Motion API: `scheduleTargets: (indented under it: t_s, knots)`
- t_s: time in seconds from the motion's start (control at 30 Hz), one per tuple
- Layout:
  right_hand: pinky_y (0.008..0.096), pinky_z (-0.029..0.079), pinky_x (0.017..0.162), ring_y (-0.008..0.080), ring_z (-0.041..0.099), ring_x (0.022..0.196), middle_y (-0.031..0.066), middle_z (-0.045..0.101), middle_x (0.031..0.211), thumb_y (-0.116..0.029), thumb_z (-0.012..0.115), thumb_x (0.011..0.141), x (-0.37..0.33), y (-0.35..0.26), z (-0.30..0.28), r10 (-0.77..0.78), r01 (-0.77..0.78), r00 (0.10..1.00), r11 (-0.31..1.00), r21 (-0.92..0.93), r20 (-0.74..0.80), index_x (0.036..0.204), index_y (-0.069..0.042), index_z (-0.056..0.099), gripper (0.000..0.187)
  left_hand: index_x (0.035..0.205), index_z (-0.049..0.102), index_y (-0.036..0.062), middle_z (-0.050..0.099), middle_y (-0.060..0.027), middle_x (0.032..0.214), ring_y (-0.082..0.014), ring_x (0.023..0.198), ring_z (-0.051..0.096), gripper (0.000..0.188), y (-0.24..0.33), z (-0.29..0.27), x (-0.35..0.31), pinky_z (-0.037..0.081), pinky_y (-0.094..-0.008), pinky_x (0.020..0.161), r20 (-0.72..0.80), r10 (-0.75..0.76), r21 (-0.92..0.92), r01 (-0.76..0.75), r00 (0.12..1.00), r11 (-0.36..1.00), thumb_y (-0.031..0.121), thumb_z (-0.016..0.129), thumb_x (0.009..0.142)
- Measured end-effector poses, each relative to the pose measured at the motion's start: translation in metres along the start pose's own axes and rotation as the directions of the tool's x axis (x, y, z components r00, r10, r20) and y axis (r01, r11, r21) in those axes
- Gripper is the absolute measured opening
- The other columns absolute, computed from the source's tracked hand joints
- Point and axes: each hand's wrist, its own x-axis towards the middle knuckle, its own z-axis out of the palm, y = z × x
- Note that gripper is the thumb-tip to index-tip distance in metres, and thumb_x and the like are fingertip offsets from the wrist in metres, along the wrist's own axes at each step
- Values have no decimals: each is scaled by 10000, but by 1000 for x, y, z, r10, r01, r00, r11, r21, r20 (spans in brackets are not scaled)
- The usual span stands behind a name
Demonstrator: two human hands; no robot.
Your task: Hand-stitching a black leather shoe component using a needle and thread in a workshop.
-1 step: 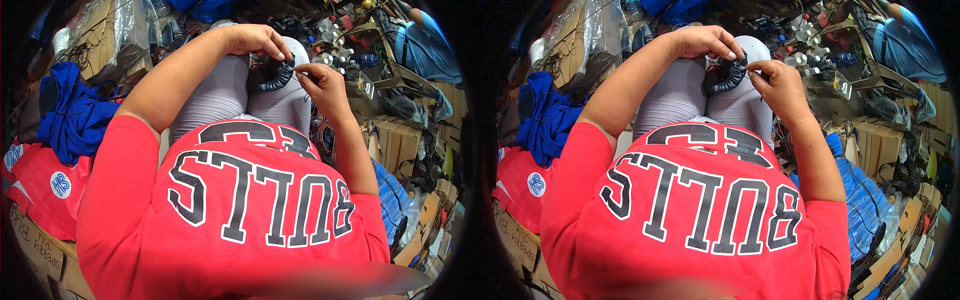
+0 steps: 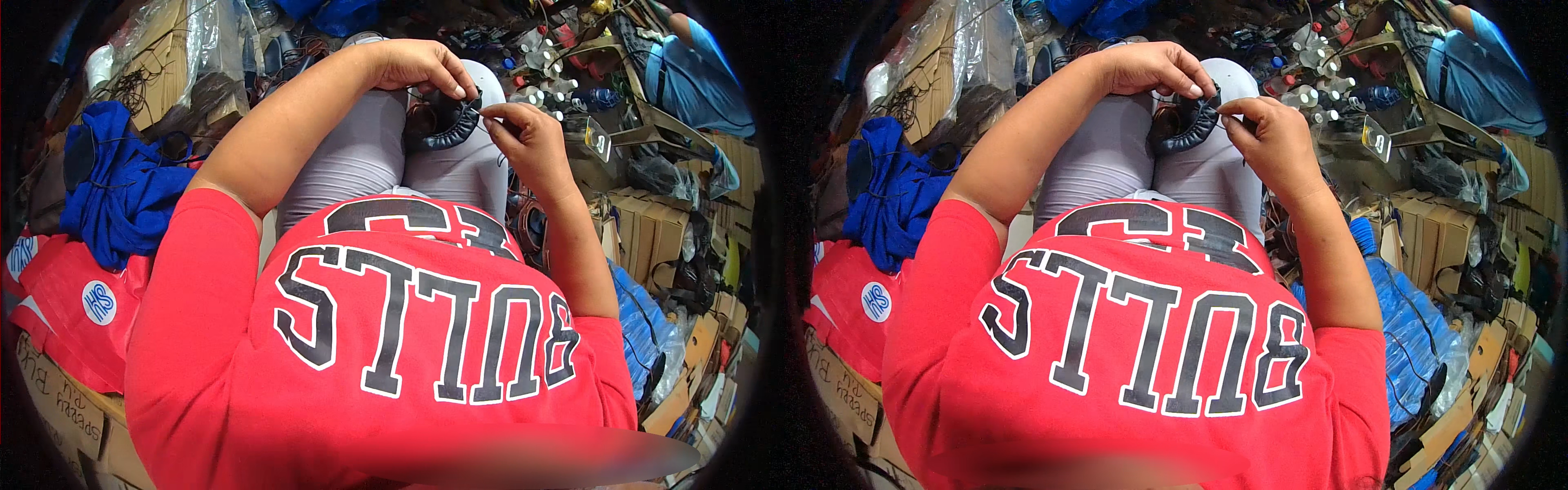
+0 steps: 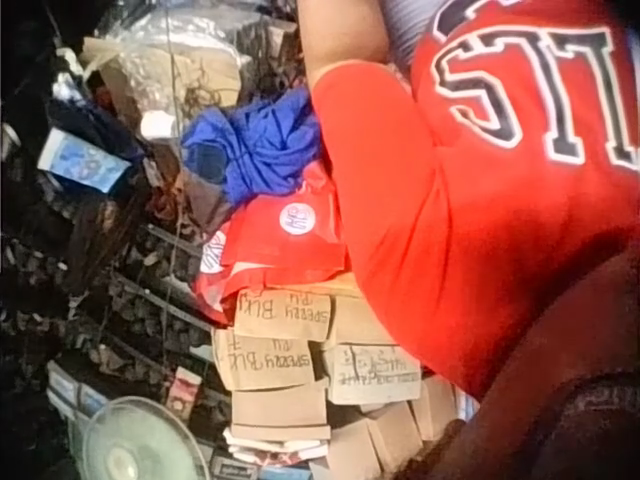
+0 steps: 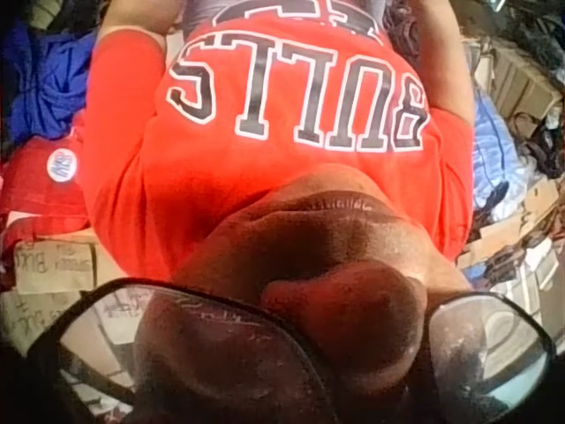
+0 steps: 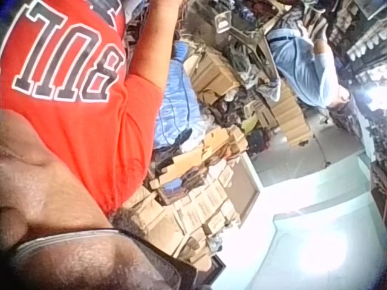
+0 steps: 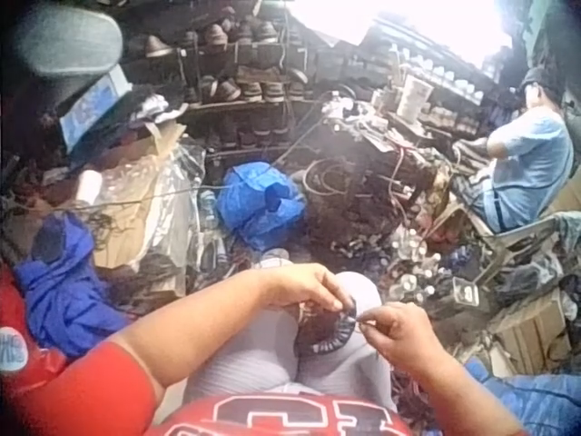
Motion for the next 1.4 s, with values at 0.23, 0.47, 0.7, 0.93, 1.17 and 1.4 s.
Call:
scheduleTargets:
  t_s: [0.23,0.47,0.7,0.93,1.17,1.4]
  knots:
    - [296,460,622,211,601,683,109,597,753,-97,655,775,15,-5,-17,-8,22,989,995,-96,147,895,-79,686,126,991,691,65,664,8,869,-49,712,525,264,-2,-3,3,368,-195,591,21,-15,12,15,1000,1000,136,709,738]
    - [272,448,621,170,570,678,75,581,770,-88,649,784,17,-7,-13,-4,18,985,997,-80,173,887,-65,686,111,1031,675,60,663,-29,940,-109,893,582,283,-6,-3,9,424,-230,823,38,53,64,-55,998,996,149,694,763]
    - [239,409,697,117,517,772,23,560,782,-83,643,808,16,35,-9,89,-145,965,965,218,246,927,-64,684,128,1076,655,44,660,-47,978,-129,930,584,316,2,-4,11,416,-257,889,110,97,292,-125,989,948,140,679,777]
    - [261,409,608,115,505,664,32,548,742,-64,644,782,13,19,-8,34,-46,984,997,62,176,911,-56,680,134,1091,649,49,661,-42,979,-133,926,584,333,6,-2,17,424,-264,882,101,11,296,-41,995,954,145,683,774]
    - [282,421,586,162,519,620,46,523,712,-70,648,771,10,4,-8,-78,97,987,986,-132,143,888,-77,682,123,1122,632,53,664,-26,961,-119,912,574,365,3,-7,19,421,-256,861,159,-39,330,-16,987,944,162,679,777]
    - [249,423,667,111,523,736,8,539,798,-57,632,799,17,44,-7,57,-112,966,971,209,253,934,-77,684,146,1080,658,71,656,15,860,-69,745,523,346,8,-3,24,389,-229,656,173,-50,332,-10,984,943,188,695,756]
